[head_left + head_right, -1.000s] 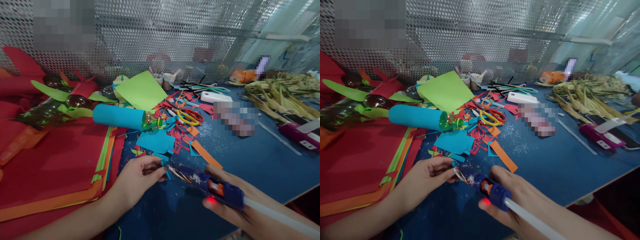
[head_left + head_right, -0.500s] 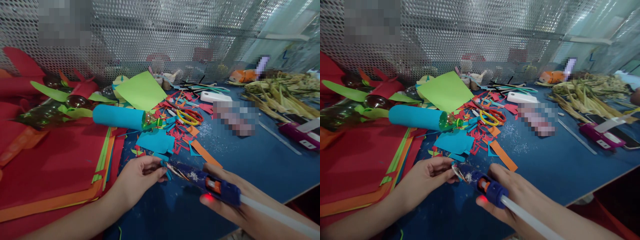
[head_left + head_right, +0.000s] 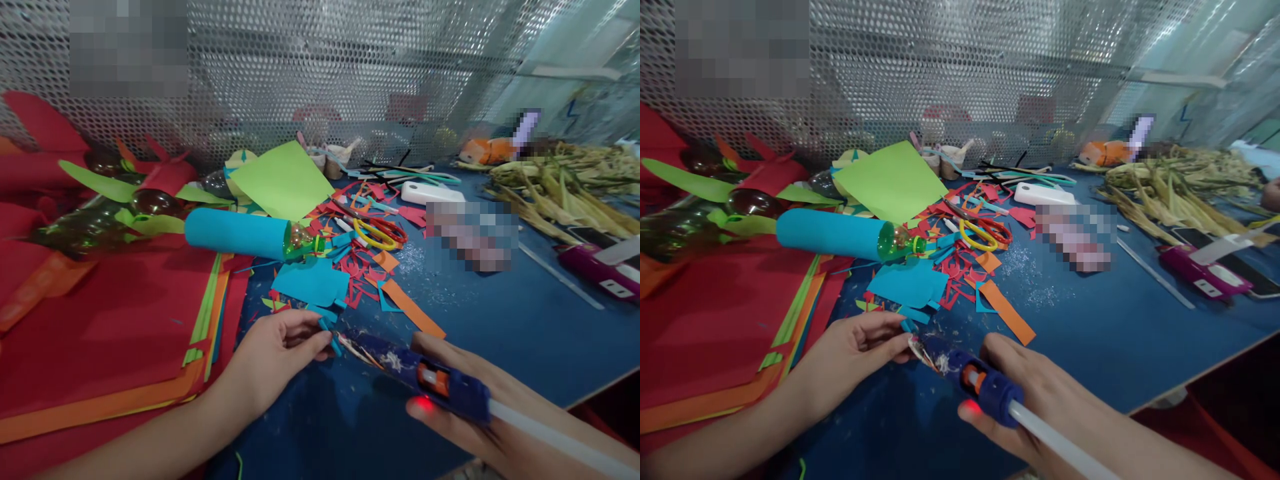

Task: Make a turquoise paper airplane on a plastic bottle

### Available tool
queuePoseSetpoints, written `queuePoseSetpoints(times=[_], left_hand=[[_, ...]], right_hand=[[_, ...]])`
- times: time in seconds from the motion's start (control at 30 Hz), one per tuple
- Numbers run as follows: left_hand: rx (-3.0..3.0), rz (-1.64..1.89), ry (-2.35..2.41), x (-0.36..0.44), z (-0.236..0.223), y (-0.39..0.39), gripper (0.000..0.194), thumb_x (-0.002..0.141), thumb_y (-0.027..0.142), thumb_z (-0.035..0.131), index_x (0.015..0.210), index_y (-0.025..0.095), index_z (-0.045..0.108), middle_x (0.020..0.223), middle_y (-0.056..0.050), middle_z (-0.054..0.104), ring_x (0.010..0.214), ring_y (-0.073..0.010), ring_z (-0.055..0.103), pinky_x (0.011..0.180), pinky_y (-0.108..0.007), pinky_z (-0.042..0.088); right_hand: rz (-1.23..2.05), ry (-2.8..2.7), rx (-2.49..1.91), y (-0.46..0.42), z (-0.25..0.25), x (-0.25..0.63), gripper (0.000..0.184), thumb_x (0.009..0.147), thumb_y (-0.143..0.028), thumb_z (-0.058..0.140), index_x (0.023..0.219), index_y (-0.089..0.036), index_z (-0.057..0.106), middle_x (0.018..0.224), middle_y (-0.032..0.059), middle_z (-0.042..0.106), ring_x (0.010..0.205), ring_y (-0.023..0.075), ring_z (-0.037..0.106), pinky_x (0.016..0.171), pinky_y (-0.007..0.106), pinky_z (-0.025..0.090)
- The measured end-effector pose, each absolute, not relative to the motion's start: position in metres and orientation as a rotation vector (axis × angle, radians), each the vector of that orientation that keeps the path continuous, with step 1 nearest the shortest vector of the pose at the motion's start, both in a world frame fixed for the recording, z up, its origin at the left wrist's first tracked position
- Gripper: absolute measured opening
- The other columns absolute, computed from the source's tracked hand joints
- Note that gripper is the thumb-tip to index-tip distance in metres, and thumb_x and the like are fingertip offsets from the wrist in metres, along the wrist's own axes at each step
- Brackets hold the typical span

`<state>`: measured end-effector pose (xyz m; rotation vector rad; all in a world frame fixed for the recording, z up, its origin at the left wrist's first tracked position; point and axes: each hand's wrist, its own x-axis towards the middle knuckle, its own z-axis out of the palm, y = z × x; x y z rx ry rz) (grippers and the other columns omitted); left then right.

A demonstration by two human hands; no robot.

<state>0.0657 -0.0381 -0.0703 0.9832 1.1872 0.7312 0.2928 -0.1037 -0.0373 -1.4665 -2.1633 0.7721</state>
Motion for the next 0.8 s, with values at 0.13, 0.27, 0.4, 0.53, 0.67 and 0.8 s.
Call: queuePoseSetpoints(times=[0.13, 0.27, 0.4, 0.53, 0.67, 0.8], left_hand=[[0.956, 0.744, 1.208, 0.066, -0.07, -0.038, 0.019, 0.057, 0.02, 0.078, 0.071, 0.017, 0.066, 0.058, 0.007, 0.069, 0.055, -0.0104, 0.067, 0.058, -0.016, 0.055], [0.932, 0.752, 1.218, 0.065, -0.069, -0.037, 0.021, 0.056, 0.02, 0.08, 0.07, 0.017, 0.065, 0.057, 0.007, 0.069, 0.054, -0.0101, 0.068, 0.057, -0.015, 0.054], [0.932, 0.776, 1.208, 0.063, -0.07, -0.037, 0.023, 0.055, 0.022, 0.082, 0.07, 0.017, 0.065, 0.058, 0.007, 0.068, 0.055, -0.0117, 0.068, 0.059, -0.018, 0.056], [0.968, 0.787, 1.214, 0.063, -0.072, -0.036, 0.024, 0.056, 0.025, 0.082, 0.07, 0.018, 0.065, 0.061, 0.005, 0.069, 0.059, -0.0153, 0.07, 0.064, -0.024, 0.059], [1.006, 0.795, 1.221, 0.063, -0.071, -0.037, 0.025, 0.058, 0.029, 0.082, 0.073, 0.018, 0.066, 0.064, 0.002, 0.07, 0.064, -0.0184, 0.071, 0.068, -0.029, 0.06], [1.009, 0.792, 1.241, 0.062, -0.069, -0.037, 0.027, 0.057, 0.033, 0.083, 0.073, 0.018, 0.066, 0.065, 0.001, 0.071, 0.065, -0.0194, 0.071, 0.068, -0.029, 0.06]], right_hand=[[0.695, -2.189, -1.456, -0.105, -0.042, 0.295, 0.032, 0.092, -0.053, 0.04, 0.083, -0.026, 0.054, 0.071, 0.0012, 0.065, 0.058, 0.0182, 0.065, 0.053, 0.027, 0.054], [0.607, -2.211, -1.418, -0.107, -0.048, 0.296, 0.031, 0.092, -0.053, 0.04, 0.083, -0.027, 0.053, 0.071, 0.0011, 0.066, 0.058, 0.0178, 0.066, 0.05, 0.025, 0.053], [0.596, -2.222, -1.437, -0.108, -0.046, 0.297, 0.027, 0.092, -0.05, 0.042, 0.086, -0.027, 0.055, 0.074, 0.0016, 0.068, 0.062, 0.0188, 0.068, 0.053, 0.026, 0.055], [0.611, -2.223, -1.441, -0.109, -0.043, 0.297, 0.025, 0.092, -0.049, 0.044, 0.084, -0.027, 0.055, 0.072, 0.0015, 0.068, 0.059, 0.0189, 0.067, 0.053, 0.026, 0.056], [0.555, -2.255, -1.443, -0.111, -0.044, 0.298, 0.03, 0.093, -0.05, 0.04, 0.084, -0.027, 0.056, 0.075, 0.0023, 0.07, 0.061, 0.0183, 0.068, 0.053, 0.024, 0.057], [0.41, -2.247, -1.493, -0.116, -0.05, 0.307, 0.038, 0.091, -0.057, 0.039, 0.097, -0.026, 0.062, 0.086, 0.0032, 0.074, 0.071, 0.0191, 0.071, 0.06, 0.022, 0.059]])
